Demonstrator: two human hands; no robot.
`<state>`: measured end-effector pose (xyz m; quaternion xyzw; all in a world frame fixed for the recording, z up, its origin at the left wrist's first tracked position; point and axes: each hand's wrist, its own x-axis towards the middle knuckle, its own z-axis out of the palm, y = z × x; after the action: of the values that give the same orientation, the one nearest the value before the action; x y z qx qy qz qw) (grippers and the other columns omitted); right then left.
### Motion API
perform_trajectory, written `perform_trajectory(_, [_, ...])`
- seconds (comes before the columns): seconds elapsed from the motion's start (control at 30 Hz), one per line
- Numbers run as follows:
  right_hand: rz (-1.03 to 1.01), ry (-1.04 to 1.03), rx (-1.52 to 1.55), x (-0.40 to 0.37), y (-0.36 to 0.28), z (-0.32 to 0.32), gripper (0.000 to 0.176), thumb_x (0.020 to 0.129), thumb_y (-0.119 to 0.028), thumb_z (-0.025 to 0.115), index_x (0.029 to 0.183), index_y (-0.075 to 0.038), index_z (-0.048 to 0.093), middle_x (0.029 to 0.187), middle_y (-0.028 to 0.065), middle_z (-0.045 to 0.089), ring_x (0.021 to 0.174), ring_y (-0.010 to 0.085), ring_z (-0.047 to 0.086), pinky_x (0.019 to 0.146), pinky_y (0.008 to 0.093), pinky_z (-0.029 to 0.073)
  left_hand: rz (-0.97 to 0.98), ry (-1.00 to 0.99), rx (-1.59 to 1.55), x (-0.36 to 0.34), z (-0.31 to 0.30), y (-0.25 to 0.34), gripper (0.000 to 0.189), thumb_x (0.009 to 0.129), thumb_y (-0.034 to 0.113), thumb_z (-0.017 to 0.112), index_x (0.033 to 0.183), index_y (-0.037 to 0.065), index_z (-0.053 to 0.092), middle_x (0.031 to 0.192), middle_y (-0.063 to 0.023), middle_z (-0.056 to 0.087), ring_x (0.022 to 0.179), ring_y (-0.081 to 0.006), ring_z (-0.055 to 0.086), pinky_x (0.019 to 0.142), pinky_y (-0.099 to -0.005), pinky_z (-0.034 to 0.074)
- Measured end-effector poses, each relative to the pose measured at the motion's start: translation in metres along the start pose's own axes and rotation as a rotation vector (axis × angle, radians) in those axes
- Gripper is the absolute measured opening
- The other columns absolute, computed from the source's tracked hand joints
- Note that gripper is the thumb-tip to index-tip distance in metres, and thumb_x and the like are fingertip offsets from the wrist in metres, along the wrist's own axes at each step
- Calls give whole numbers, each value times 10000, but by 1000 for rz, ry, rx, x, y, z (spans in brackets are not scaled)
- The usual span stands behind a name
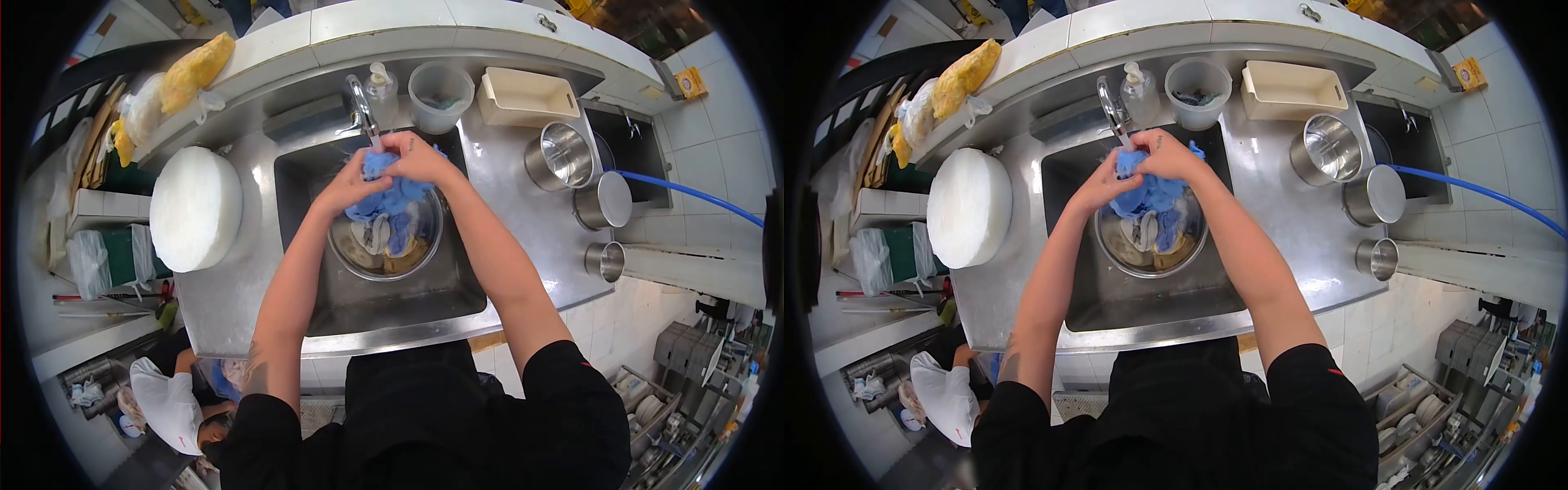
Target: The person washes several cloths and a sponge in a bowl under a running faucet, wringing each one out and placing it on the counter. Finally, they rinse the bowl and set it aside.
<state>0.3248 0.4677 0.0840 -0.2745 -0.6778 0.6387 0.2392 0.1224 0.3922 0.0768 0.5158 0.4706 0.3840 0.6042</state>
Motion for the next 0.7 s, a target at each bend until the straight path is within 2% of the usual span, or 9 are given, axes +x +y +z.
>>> perform_trajectory(0.1, [48,-40,-77,-9,3,-9,361,797,-14,780,1151,-35,713,1023,-3,727,926,100,649,880,278,513,80,101,-69,4,-11,3,677,884,113,834,1435,24,451,1151,-72,685,1024,-163,668,919,-314,535])
perform_trajectory(0.2, [102,-68,-71,-18,2,-15,319,819,-7,778,1132,-39,720,1002,-3,721,945,93,645,894,267,507,170,233,-547,-6,-19,8,526,931,171,803,1370,32,548,1135,-57,686,1020,-140,670,912,-315,543])
perform_trajectory(0.3, [60,-22,117,-14,-5,-11,287,805,11,778,1084,-37,732,982,-6,724,941,86,646,890,272,512,50,235,-722,-8,-6,20,472,975,251,759,1359,33,591,1106,-39,694,1011,-119,668,906,-299,542])
perform_trajectory(0.4, [27,46,210,-10,-19,-2,273,768,36,790,1028,-36,743,947,-6,730,908,91,657,873,278,523,-125,70,-248,-2,-21,3,448,1002,285,724,1364,45,614,1070,-21,696,994,-100,660,889,-279,533])
perform_trajectory(0.43, [45,29,185,-11,-19,-3,275,761,44,791,1020,-35,738,946,-6,729,901,90,656,866,277,524,-206,-109,10,-3,-32,3,378,1025,251,688,1336,44,633,1134,-1,697,1044,-106,658,920,-292,537])
perform_trajectory(0.53, [38,60,141,-10,-19,3,229,781,42,783,989,-31,721,971,-7,719,902,94,657,856,268,528,-112,-68,161,-1,-40,1,293,1025,238,688,1245,47,652,1114,-3,694,1014,-95,636,882,-280,521])
perform_trajectory(0.57, [24,87,130,-9,-18,4,206,794,38,778,978,-29,714,984,-7,714,905,96,657,855,264,529,-48,37,-108,-1,-36,0,249,981,178,730,1177,44,653,1064,-17,684,949,-83,614,848,-265,501])
perform_trajectory(0.67, [-4,210,185,0,0,8,231,767,32,810,958,-25,694,935,3,716,903,93,654,841,273,532,72,206,-159,-3,-4,33,252,989,170,714,1182,24,643,1081,-37,685,980,-98,610,837,-283,502])
perform_trajectory(0.7, [-34,269,165,1,0,10,232,775,5,825,960,-29,690,934,5,714,902,95,653,840,273,532,162,153,3,-3,6,43,272,999,184,706,1195,9,637,1035,-39,695,937,-109,623,831,-278,500])
